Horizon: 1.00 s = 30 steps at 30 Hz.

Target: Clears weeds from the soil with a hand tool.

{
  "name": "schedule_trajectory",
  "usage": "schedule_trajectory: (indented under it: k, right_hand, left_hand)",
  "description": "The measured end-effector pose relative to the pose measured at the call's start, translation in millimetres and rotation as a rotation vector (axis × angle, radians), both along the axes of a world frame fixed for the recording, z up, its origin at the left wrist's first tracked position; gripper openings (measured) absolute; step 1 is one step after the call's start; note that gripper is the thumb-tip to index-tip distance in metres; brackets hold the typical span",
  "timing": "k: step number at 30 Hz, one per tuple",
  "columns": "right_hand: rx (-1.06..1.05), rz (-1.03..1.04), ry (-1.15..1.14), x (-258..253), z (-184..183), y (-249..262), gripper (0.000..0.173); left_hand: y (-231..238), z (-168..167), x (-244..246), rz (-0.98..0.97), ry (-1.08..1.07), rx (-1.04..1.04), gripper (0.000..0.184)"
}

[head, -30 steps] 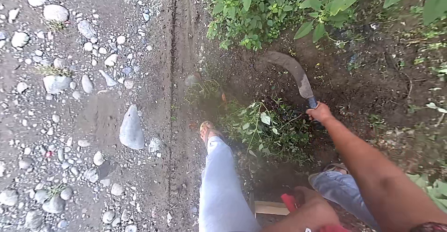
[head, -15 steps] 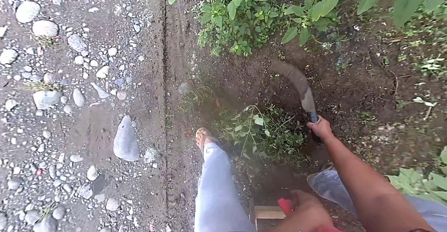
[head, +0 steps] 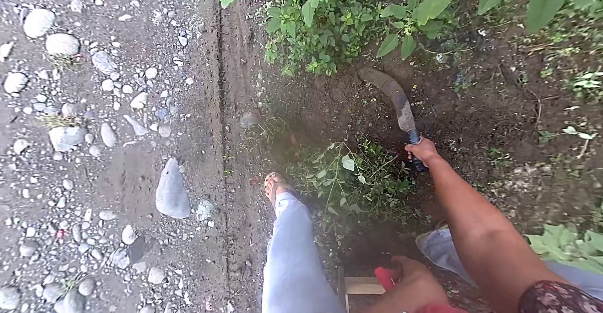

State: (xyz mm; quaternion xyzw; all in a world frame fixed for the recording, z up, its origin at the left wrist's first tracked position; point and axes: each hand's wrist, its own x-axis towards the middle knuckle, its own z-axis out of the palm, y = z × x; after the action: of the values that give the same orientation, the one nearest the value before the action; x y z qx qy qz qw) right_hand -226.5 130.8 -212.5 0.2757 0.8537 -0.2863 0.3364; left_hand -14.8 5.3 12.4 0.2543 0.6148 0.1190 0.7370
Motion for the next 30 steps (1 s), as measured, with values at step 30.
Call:
schedule_trajectory:
  k: [30]
  right_hand:
    - [0.214, 0.527, -0.352, 159.8, 32.9, 72.7, 0.058]
  left_hand:
    - [-5.2, -11.2, 7.2, -0.081, 0.075, 0.000, 0.026]
